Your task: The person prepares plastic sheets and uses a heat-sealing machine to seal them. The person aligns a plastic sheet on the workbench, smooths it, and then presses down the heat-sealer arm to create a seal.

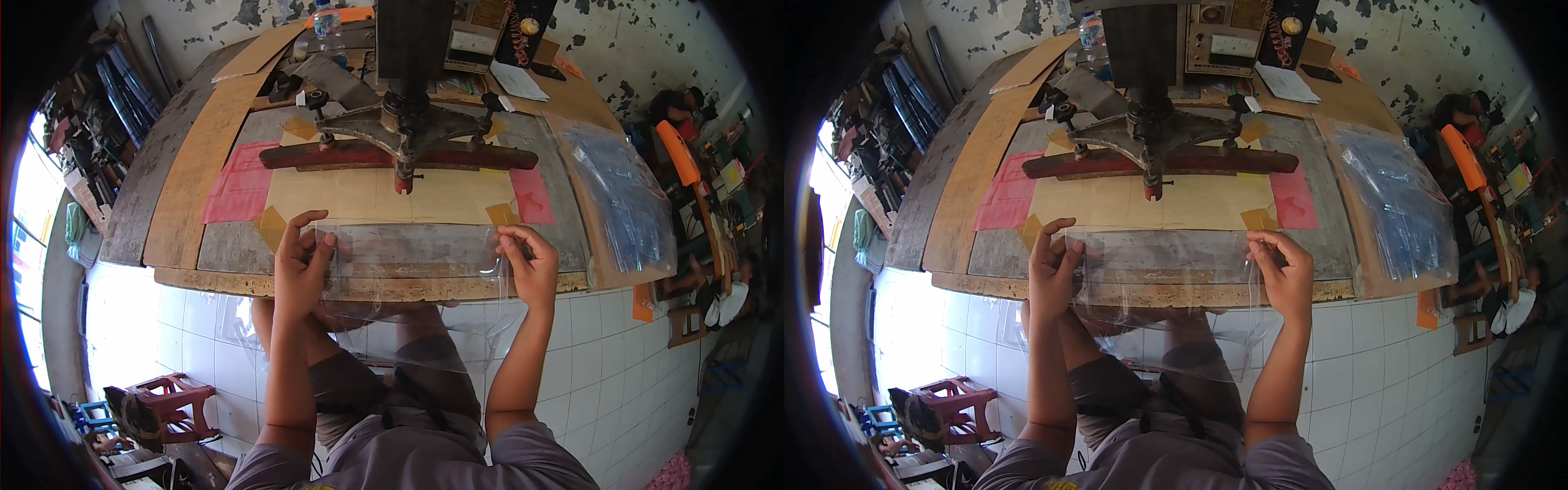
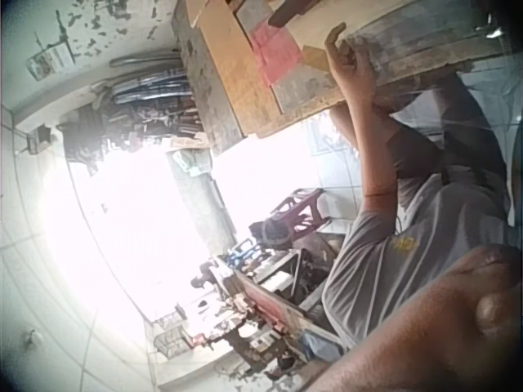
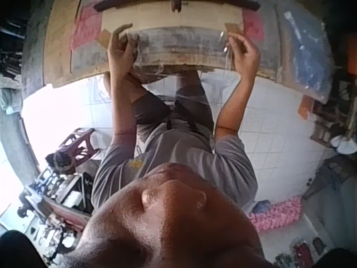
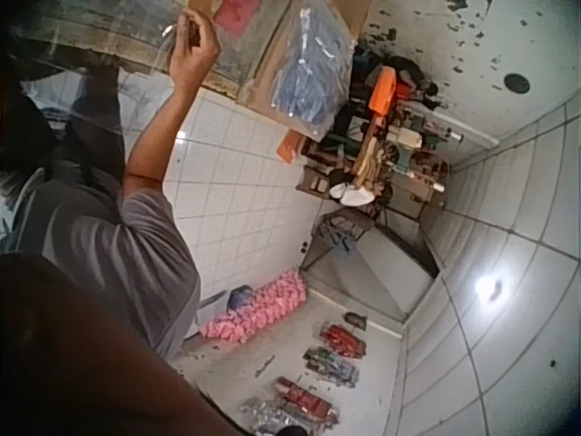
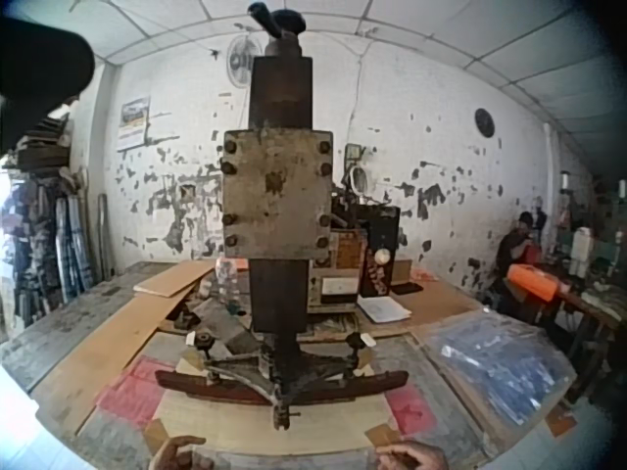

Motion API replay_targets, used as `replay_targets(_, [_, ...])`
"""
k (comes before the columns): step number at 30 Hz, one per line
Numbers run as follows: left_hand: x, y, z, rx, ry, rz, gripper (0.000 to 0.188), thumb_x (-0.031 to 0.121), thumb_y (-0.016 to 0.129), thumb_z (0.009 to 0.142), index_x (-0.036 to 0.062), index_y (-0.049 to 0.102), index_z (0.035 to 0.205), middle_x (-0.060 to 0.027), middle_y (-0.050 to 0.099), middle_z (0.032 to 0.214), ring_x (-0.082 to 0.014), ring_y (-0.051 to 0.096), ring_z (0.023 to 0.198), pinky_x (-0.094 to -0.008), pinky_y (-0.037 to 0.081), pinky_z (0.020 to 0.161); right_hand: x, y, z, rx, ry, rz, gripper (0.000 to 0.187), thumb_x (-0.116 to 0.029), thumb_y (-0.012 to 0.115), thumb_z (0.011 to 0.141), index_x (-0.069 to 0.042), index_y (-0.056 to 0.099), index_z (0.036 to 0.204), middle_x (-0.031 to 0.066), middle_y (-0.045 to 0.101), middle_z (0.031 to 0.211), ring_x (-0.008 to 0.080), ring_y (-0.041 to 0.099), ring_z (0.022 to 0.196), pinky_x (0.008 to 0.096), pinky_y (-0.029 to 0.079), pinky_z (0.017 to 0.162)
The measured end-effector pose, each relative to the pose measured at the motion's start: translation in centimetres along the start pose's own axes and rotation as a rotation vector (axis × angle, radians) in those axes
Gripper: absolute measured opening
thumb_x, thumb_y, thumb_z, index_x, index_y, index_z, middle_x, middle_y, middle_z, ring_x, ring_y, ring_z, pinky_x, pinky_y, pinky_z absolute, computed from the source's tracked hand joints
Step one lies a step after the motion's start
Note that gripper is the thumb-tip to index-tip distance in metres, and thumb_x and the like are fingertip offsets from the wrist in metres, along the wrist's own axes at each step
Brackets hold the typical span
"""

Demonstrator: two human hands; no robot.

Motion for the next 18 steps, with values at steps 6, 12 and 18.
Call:
replay_targets(6, [-0.09, -0.04, 0.02, -0.007, -0.004, 0.007, 0.035, 0.006, 0.065, 0.104, 0.0037, 0.056, 0.137, -0.0029, 0.071, 0.084, -0.0065, 0.065, 0.082, -0.0214, 0.046, 0.075, -0.09, -0.09, 0.00, -0.013, 0.000, -0.032, 0.017, -0.006, 0.068, 0.101, 0.001, 0.075, 0.116, 0.0088, 0.074, 0.098, 0.0138, 0.073, 0.082, 0.0273, 0.055, 0.076])
replay_targets(12, [-0.17, -0.01, 0.04, -0.007, -0.002, -0.013, 0.035, 0.005, 0.065, 0.104, 0.0037, 0.056, 0.137, -0.0029, 0.070, 0.083, -0.0069, 0.065, 0.082, -0.0216, 0.047, 0.075, -0.49, 0.03, 0.03, -0.015, -0.001, -0.043, 0.022, -0.007, 0.068, 0.102, -0.001, 0.074, 0.122, 0.0077, 0.073, 0.096, 0.0132, 0.072, 0.082, 0.0276, 0.055, 0.076])
replay_targets(18, [0.21, -0.10, -0.08, -0.027, -0.008, 0.026, 0.038, 0.005, 0.063, 0.104, 0.0041, 0.054, 0.141, -0.0044, 0.073, 0.087, -0.0045, 0.062, 0.080, -0.0204, 0.043, 0.071, 0.27, -0.09, -0.17, 0.020, 0.003, 0.023, 0.020, -0.008, 0.069, 0.102, -0.001, 0.072, 0.120, 0.0067, 0.073, 0.096, 0.0125, 0.071, 0.082, 0.0281, 0.055, 0.076])
Point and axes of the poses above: each hand's wrist, its own z-axis towards the middle knuckle, its own y-axis out of the palm, x = y × z, the point moved 2 cm from there along z, towards the middle knuckle
